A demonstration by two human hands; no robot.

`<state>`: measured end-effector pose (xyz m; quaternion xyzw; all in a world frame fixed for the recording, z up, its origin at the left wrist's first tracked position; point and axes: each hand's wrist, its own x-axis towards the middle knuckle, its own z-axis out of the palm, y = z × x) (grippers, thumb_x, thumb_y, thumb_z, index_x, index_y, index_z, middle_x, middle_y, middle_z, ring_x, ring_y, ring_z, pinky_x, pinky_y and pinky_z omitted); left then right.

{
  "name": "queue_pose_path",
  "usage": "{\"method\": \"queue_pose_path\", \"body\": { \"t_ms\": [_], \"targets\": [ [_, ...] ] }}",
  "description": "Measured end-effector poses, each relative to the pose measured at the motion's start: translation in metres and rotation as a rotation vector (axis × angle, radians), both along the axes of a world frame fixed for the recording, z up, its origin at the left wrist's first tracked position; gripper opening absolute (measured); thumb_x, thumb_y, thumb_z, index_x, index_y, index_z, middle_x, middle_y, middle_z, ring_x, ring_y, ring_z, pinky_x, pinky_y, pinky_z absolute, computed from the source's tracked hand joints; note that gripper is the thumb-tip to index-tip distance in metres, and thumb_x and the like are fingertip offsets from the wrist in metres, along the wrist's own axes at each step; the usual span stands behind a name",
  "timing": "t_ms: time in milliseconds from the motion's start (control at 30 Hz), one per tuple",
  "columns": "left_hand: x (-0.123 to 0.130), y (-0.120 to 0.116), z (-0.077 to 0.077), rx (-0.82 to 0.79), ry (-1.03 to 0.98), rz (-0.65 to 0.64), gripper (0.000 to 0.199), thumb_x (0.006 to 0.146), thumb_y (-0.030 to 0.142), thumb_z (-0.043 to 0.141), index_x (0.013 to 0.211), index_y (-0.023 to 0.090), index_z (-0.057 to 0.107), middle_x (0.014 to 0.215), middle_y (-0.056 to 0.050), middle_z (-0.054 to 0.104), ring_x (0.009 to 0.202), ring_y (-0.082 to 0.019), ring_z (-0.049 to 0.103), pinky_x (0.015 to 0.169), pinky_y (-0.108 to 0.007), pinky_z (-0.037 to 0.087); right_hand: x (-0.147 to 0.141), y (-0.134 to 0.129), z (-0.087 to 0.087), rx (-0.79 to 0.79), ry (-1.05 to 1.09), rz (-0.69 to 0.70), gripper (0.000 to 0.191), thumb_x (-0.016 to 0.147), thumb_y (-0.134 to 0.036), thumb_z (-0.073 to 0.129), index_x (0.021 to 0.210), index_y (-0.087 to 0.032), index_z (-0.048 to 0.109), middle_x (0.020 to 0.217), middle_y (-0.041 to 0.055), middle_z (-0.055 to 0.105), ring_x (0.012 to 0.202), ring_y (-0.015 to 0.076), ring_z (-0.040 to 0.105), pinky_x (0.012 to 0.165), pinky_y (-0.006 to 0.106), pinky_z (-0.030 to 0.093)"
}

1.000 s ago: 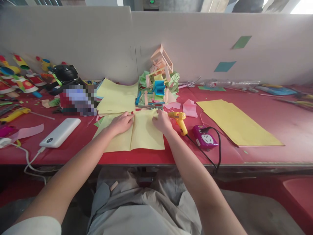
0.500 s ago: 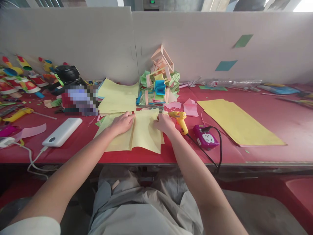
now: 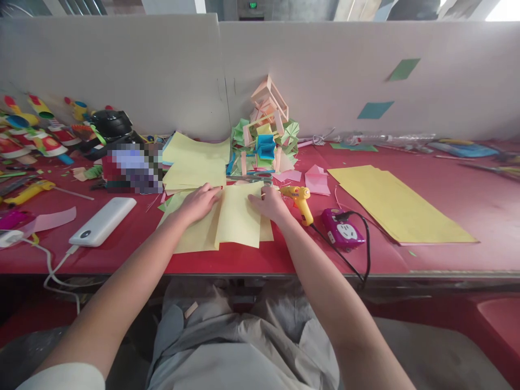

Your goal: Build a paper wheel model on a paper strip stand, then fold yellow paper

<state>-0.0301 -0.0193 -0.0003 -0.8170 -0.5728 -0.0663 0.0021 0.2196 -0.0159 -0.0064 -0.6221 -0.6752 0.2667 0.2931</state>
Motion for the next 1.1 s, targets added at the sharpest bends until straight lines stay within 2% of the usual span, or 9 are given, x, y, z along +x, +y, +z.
{"method": "queue_pose_path", "body": {
  "t_ms": [100, 167, 233, 333, 433, 567, 900, 1000, 1100],
  "targets": [
    [-0.008, 0.002, 0.003, -0.004, -0.016, -0.003, 0.04, 0.102, 0.034, 0.038, 0.127, 0.02, 0.065, 0.127, -0.012, 0.062, 0.118, -0.028, 0.06, 0.095, -0.039, 0.05, -0.001, 0.003, -0.004, 0.028, 0.096, -0.01, 0.016, 0.08, -0.035, 0.063, 0.086, -0.02, 0.062, 0.072, 0.0022, 0.062, 0.068, 0.0181, 0.055, 0.062, 0.029, 0.044],
    [-0.011, -0.001, 0.005, -0.063, -0.03, -0.039, 0.043, 0.1, 0.044, 0.042, 0.127, 0.02, 0.066, 0.14, -0.011, 0.058, 0.126, -0.029, 0.057, 0.103, -0.04, 0.047, -0.002, 0.003, -0.004, 0.038, 0.113, -0.032, 0.016, 0.08, -0.034, 0.062, 0.087, -0.02, 0.062, 0.068, 0.0014, 0.061, 0.065, 0.0175, 0.054, 0.061, 0.029, 0.043],
    [-0.013, -0.004, 0.006, -0.14, -0.028, -0.054, 0.052, 0.099, 0.051, 0.041, 0.137, 0.019, 0.06, 0.154, -0.011, 0.047, 0.137, -0.03, 0.049, 0.112, -0.041, 0.041, -0.003, 0.003, -0.004, 0.051, 0.11, -0.045, 0.019, 0.081, -0.037, 0.062, 0.086, -0.02, 0.062, 0.063, -0.0002, 0.057, 0.061, 0.0165, 0.05, 0.059, 0.029, 0.041],
    [-0.013, -0.007, 0.004, -0.201, -0.015, -0.024, 0.058, 0.101, 0.046, 0.035, 0.15, 0.018, 0.046, 0.163, -0.01, 0.035, 0.148, -0.028, 0.036, 0.12, -0.041, 0.031, -0.004, 0.003, -0.002, 0.047, 0.113, -0.044, 0.025, 0.081, -0.043, 0.062, 0.083, -0.019, 0.062, 0.058, -0.002, 0.053, 0.057, 0.0155, 0.047, 0.057, 0.029, 0.037],
    [-0.012, -0.006, 0.0, -0.164, 0.0, -0.014, 0.055, 0.101, 0.036, 0.03, 0.152, 0.018, 0.042, 0.163, -0.01, 0.036, 0.149, -0.028, 0.036, 0.119, -0.042, 0.032, -0.004, 0.001, -0.001, 0.009, 0.106, -0.059, 0.029, 0.081, -0.039, 0.062, 0.099, -0.016, 0.064, 0.059, -0.0035, 0.052, 0.057, 0.0156, 0.048, 0.058, 0.028, 0.037],
    [-0.01, -0.006, -0.003, -0.118, 0.031, -0.004, 0.057, 0.1, 0.032, 0.027, 0.153, 0.017, 0.041, 0.161, -0.013, 0.037, 0.146, -0.032, 0.038, 0.116, -0.048, 0.036, -0.004, -0.001, -0.002, 0.013, 0.007, -0.061, 0.047, 0.082, -0.033, 0.06, 0.125, -0.013, 0.057, 0.059, -0.0054, 0.05, 0.063, 0.0172, 0.049, 0.062, 0.028, 0.038],
    [-0.012, -0.007, -0.007, -0.119, -0.01, 0.007, 0.054, 0.101, 0.033, 0.027, 0.152, 0.023, 0.041, 0.161, -0.011, 0.038, 0.144, -0.031, 0.041, 0.114, -0.046, 0.036, -0.003, -0.003, -0.005, -0.003, -0.093, 0.03, 0.051, 0.083, -0.024, 0.056, 0.133, -0.012, 0.052, 0.061, -0.0055, 0.049, 0.064, 0.0174, 0.05, 0.064, 0.028, 0.038],
    [-0.012, -0.009, -0.009, -0.096, -0.014, 0.008, 0.054, 0.101, 0.033, 0.026, 0.152, 0.022, 0.042, 0.16, -0.011, 0.039, 0.144, -0.03, 0.041, 0.116, -0.045, 0.035, -0.003, -0.005, -0.002, 0.02, -0.048, 0.005, 0.051, 0.085, -0.032, 0.057, 0.131, -0.012, 0.052, 0.06, -0.0059, 0.048, 0.065, 0.018, 0.051, 0.064, 0.028, 0.038],
    [-0.012, -0.01, -0.011, -0.058, -0.029, -0.01, 0.054, 0.102, 0.033, 0.025, 0.153, 0.019, 0.04, 0.16, -0.012, 0.039, 0.147, -0.027, 0.037, 0.119, -0.043, 0.031, -0.003, -0.008, 0.003, 0.008, 0.095, -0.05, 0.066, 0.081, -0.05, 0.064, 0.134, -0.013, 0.049, 0.067, -0.0047, 0.051, 0.067, 0.0181, 0.053, 0.065, 0.03, 0.041]
  ]
}}
